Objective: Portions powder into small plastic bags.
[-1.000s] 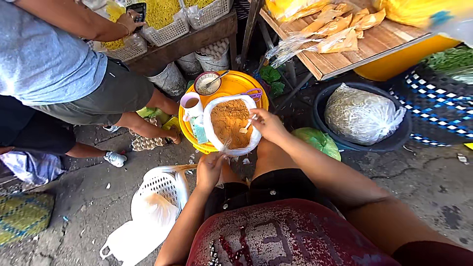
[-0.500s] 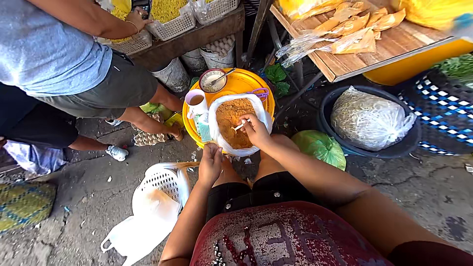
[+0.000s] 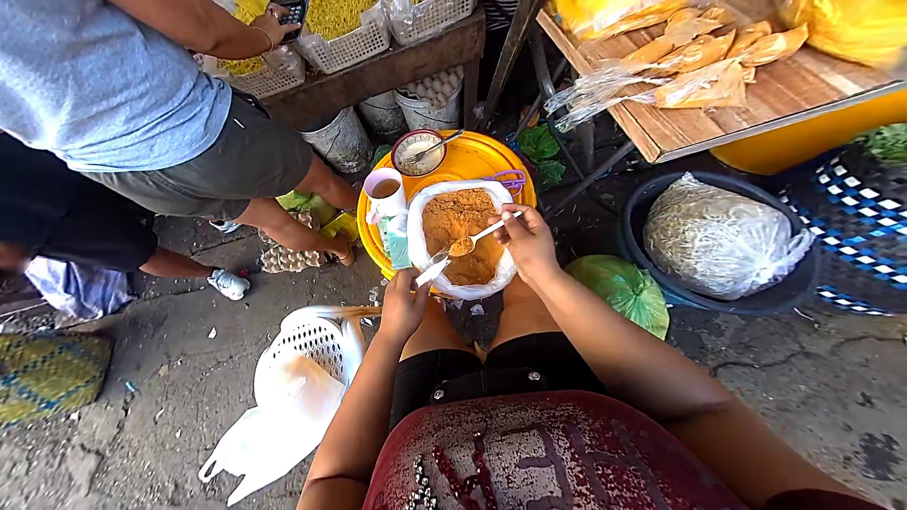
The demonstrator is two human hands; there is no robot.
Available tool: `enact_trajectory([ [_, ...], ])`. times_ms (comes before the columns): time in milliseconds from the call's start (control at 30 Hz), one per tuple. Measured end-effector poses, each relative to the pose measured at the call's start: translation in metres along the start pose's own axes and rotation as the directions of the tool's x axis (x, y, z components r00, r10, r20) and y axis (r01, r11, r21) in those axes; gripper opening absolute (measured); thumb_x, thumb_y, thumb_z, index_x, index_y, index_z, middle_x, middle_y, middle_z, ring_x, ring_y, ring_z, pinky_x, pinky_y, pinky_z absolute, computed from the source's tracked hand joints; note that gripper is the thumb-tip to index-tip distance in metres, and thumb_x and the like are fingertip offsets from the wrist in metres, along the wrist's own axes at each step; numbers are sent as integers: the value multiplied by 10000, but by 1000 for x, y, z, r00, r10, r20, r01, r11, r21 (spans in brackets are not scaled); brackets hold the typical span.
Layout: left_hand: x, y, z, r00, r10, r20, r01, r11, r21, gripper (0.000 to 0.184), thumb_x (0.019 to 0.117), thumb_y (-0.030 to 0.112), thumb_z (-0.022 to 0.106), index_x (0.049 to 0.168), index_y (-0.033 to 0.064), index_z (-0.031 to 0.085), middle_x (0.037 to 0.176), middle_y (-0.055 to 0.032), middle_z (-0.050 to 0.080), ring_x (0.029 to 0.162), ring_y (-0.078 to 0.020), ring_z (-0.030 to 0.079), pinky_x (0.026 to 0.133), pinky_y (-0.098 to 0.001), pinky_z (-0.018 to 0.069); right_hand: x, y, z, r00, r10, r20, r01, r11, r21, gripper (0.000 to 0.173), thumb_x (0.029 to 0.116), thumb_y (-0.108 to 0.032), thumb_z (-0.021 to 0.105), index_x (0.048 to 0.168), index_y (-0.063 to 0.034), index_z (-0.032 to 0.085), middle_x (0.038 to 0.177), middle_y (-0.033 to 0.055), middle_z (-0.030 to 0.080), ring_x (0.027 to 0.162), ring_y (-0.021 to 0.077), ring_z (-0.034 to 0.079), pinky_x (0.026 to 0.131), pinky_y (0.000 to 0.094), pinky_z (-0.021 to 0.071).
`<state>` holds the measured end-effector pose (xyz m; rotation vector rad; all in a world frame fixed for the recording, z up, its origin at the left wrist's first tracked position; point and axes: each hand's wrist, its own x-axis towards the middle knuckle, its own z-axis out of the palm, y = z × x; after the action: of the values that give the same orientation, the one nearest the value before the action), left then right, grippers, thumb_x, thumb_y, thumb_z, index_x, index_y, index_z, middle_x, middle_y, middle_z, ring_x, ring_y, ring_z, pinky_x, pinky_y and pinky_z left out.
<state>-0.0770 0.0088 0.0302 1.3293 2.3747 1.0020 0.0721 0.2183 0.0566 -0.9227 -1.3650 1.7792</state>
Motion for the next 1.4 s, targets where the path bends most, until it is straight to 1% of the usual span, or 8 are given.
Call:
enact_trajectory([
  [267,7,6,0,998,-46,51,46,999,3,381,1015,305,605,1173,-39,647,960,-157,669,897,-266,649,879,-427,537,-4,-28,-11,996,82,-41,-67,957,282,158,1091,-109,460,1229,-86,532,938,34,698,708,68,647,693,213,550],
  [567,9,27,-9,989,-118,87,116,993,27,416,1039,353,575,1208,-23,628,1010,-161,681,909,-253,664,879,-411,545,-4,-28,4,992,104,68,-116,971,207,163,1090,-101,459,1221,-83,555,908,31,699,688,68,634,648,210,532],
  [767,16,39,-12,982,-142,120,143,990,0,473,1037,394,575,1240,-33,608,1048,-180,681,948,-259,675,902,-416,546,-8,-30,22,973,98,209,-132,978,160,211,1115,-131,368,1218,-79,544,893,20,679,690,65,622,664,221,530],
  [1000,19,38,-7,992,-128,2,127,988,92,457,1003,342,634,1214,-64,624,1064,-213,678,947,-307,671,910,-443,541,-22,-43,38,884,-124,450,127,992,23,271,1096,-146,349,1222,-43,566,957,19,661,795,77,622,758,260,537],
  [1100,18,35,0,991,-124,-44,118,986,-118,397,988,227,652,1241,-75,604,1146,-224,679,1058,-258,690,973,-387,552,-35,-58,38,774,-272,572,347,938,-23,273,1081,-149,378,1174,-29,605,1006,30,679,897,94,643,847,298,554],
  [1200,16,33,8,983,-166,-81,136,946,-295,346,989,165,649,1219,-90,602,1093,-195,699,1026,-169,697,957,-317,555,-37,-73,31,708,-446,547,527,850,10,278,1086,-168,390,1163,-37,623,1034,27,680,929,103,644,853,315,560],
  [1333,13,28,10,976,-213,-47,185,921,-343,302,1000,155,638,1185,-80,596,979,-144,690,875,-109,674,846,-273,553,-17,-76,16,762,-550,342,615,780,-113,256,1095,-143,376,1176,-18,584,1057,26,675,857,55,645,786,261,570],
  [1400,9,22,12,974,-225,-20,202,909,-364,287,1009,161,626,1185,-63,590,954,-114,681,826,-92,664,809,-265,558,-3,-57,11,820,-464,336,562,766,-313,264,1086,-117,390,1216,17,578,1068,86,680,820,98,650,760,293,568],
])
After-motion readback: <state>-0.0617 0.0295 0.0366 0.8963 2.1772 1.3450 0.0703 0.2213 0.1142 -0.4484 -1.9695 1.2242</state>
